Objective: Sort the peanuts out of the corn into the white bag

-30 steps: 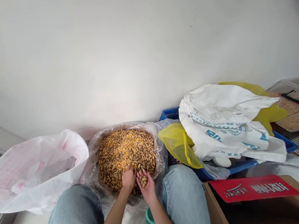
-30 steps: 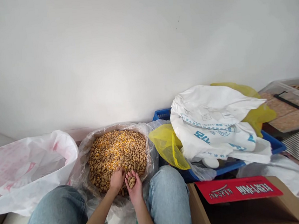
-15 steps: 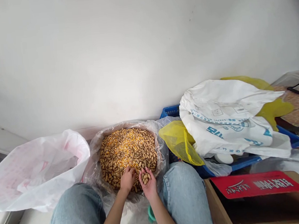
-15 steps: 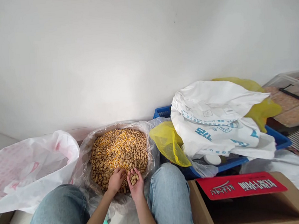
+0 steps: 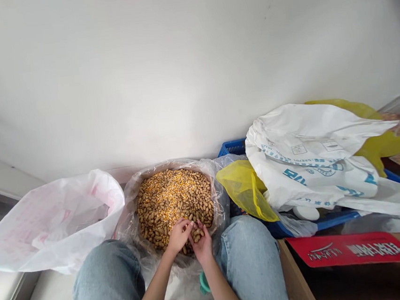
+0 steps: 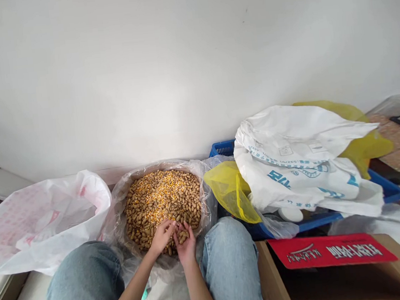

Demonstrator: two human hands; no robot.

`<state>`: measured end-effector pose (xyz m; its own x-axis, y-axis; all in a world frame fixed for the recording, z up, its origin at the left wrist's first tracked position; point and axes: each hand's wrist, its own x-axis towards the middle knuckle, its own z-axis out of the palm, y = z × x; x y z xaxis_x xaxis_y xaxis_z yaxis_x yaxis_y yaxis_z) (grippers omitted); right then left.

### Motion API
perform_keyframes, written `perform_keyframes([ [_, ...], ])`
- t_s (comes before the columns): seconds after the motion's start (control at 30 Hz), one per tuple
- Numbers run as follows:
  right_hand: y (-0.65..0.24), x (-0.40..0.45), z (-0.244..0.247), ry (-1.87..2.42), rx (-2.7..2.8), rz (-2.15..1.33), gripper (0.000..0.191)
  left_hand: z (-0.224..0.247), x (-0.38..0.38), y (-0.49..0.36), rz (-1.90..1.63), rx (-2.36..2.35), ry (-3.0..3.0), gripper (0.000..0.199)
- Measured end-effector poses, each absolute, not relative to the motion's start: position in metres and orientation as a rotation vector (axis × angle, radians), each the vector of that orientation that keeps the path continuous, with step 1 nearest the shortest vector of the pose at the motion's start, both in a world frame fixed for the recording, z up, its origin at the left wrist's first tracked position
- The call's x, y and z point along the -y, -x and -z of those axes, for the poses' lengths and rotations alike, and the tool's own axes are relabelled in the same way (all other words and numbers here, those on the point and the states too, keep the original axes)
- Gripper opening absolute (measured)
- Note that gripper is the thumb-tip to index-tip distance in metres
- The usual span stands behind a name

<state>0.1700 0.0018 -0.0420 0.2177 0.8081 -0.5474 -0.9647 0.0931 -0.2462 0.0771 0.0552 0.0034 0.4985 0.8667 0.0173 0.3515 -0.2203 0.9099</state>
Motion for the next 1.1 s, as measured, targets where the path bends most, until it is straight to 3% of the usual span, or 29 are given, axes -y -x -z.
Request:
perform_keyframes([
  [0.13, -0.179, 0.001, 0.036, 0.535, -0.416, -1.291, 0.025, 0.012, -0.055, -0.074, -0.700, -1.241, -1.729, 0.032],
  [0.37, -0.191, 0.006, 0.029, 0.500, -0.467, -1.187, 0.022, 0.042, -0.040, -0.076, -0.216, -1.367, -2.331, 0.031],
  [0.53, -0.188, 0.005, 0.034, 0.546, -0.411, -1.206, 0.027, 0.042, -0.042, -0.076, -0.250, -1.358, -2.251, 0.023],
  [0.73, -0.183, 0.006, 0.030, 0.710, -0.285, -1.260, 0.032, 0.004, -0.049, -0.073, -0.700, -1.114, -1.863, 0.023],
  [0.87, -0.180, 0.005, 0.028, 0.638, -0.276, -1.325, 0.027, -0.018, -0.048, -0.080, -0.626, -0.836, -1.819, 0.026],
  [1.0, -0.183, 0.005, 0.023, 0.511, -0.386, -1.350, 0.017, -0.004, -0.051, -0.078, -0.783, -1.050, -1.625, 0.029],
  [1.1, -0.187, 0.006, 0.021, 0.425, -0.491, -1.360, 0.011, 0.014, -0.051, -0.067, -0.474, -1.319, -1.894, 0.021],
])
